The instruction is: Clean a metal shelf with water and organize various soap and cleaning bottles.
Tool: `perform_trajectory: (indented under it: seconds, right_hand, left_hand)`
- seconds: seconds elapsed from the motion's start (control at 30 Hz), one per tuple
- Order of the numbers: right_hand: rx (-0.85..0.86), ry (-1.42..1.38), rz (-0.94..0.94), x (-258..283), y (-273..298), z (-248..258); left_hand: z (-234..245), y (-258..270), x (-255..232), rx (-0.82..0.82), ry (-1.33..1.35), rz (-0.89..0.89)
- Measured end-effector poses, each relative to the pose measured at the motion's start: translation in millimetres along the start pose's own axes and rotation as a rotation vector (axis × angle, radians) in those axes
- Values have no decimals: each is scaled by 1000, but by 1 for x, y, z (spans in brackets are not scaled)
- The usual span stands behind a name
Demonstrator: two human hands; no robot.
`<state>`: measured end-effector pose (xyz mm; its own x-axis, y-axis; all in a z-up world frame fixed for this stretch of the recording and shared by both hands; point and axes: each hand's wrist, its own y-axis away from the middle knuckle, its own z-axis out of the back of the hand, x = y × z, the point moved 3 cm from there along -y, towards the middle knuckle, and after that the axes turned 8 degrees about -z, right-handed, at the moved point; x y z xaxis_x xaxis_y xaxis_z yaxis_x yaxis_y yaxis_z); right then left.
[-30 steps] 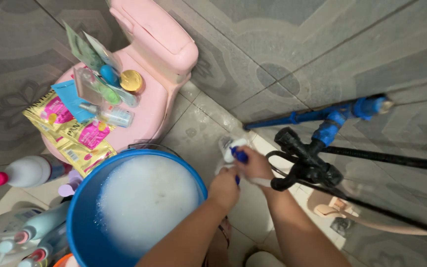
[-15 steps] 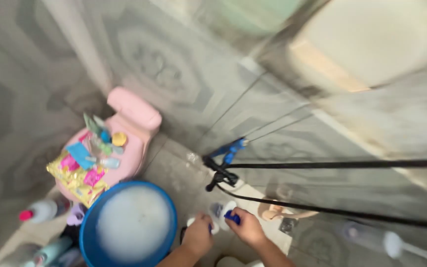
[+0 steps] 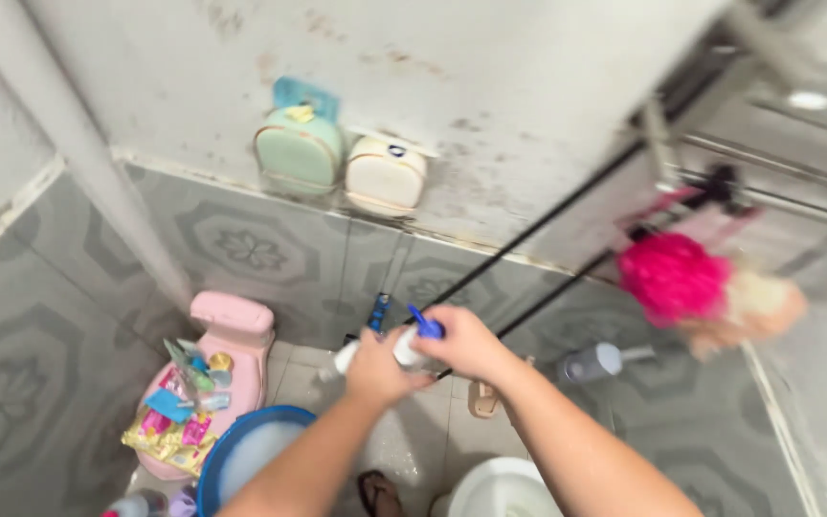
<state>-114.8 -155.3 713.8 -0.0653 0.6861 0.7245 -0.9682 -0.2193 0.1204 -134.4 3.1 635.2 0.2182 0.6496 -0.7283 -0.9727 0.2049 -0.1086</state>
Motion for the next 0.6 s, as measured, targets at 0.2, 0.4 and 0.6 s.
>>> perform_trajectory:
  seconds: [0.2,0.4,0.6]
  right_hand:
    - [-254,-324,289,57,39,50]
    - [-294,-406,267,14,57,55]
    - [-31,-686,132,54,87,84]
  left_hand:
    - [83,-7,-61,-171,-58,-166]
    - [149,-11,-143,-177,68,-245]
    - [167,-25,-195,-82,344,-361]
